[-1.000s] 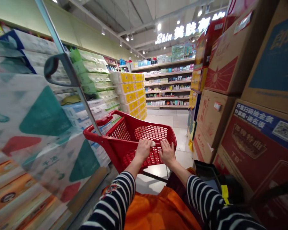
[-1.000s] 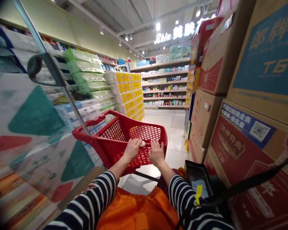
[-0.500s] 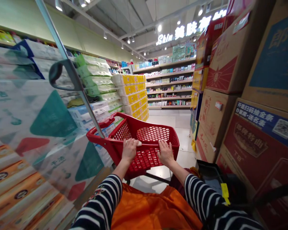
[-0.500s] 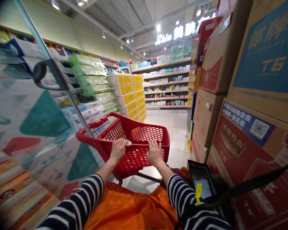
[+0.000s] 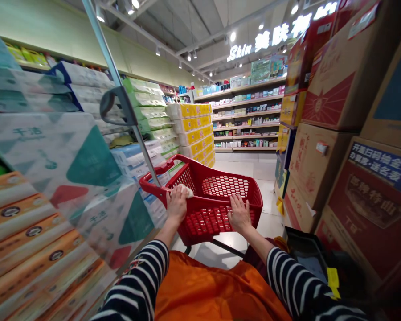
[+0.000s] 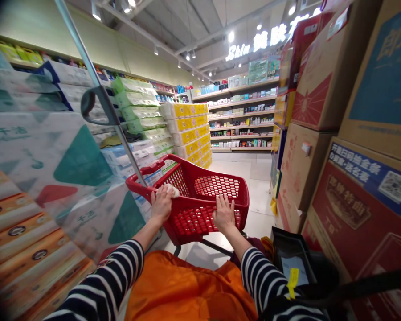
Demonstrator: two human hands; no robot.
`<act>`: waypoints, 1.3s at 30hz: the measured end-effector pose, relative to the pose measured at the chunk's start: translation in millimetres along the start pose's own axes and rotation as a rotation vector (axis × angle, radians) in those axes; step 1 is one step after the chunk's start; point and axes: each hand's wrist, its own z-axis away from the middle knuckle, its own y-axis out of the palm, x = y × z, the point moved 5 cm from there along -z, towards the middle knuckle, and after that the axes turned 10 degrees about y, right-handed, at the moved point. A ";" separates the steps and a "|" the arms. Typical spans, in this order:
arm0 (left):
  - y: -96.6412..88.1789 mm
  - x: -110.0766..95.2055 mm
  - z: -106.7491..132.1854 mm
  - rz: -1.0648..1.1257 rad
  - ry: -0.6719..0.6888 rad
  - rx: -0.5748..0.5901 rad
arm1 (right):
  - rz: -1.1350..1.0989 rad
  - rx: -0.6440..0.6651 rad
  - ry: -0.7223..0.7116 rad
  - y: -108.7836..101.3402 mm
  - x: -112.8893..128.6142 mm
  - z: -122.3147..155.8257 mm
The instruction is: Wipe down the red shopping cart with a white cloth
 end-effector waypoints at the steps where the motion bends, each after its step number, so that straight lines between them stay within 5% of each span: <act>1: 2.8 -7.8 -1.9 0.008 0.012 0.012 | -0.006 0.002 -0.013 -0.1 2.3 0.5; 5: 23.8 -63.5 -9.7 0.088 0.172 0.062 | -0.025 0.012 -0.071 -4.0 12.1 4.3; 8: 28.9 -75.8 -11.7 0.116 0.220 0.061 | -0.027 0.017 -0.069 -8.7 13.2 4.2; 10: 23.3 -55.1 -12.3 0.086 0.184 0.058 | -0.023 0.020 -0.057 -11.3 11.3 2.4; 15: -8.1 38.6 -18.7 -0.050 -0.038 -0.013 | -0.029 0.014 -0.040 -11.4 7.4 0.5; 18: -12.6 56.8 -23.8 -0.041 -0.090 -0.013 | -0.050 0.026 -0.040 -8.6 10.0 3.4; 20: -4.2 39.3 -25.5 -0.015 -0.051 0.007 | -0.067 0.035 -0.043 -7.7 13.5 5.2; 26: 31.2 -65.4 -26.4 0.150 0.268 0.115 | -0.069 0.030 -0.085 -12.2 22.7 3.0; 28: 30.9 -68.0 -28.5 0.202 0.264 0.130 | -0.060 0.020 -0.085 -15.5 20.9 0.5; 34: 5.9 -1.5 -33.8 0.584 -0.110 0.023 | -0.089 -0.032 -0.066 -14.4 16.3 -2.0; 36: 0.5 -11.7 -34.5 0.651 -0.124 0.036 | -0.148 -0.057 -0.105 -7.1 22.9 -1.7; 39: -1.4 -60.4 -36.2 0.803 -0.179 0.045 | -0.353 -0.087 -0.192 3.6 35.9 -3.5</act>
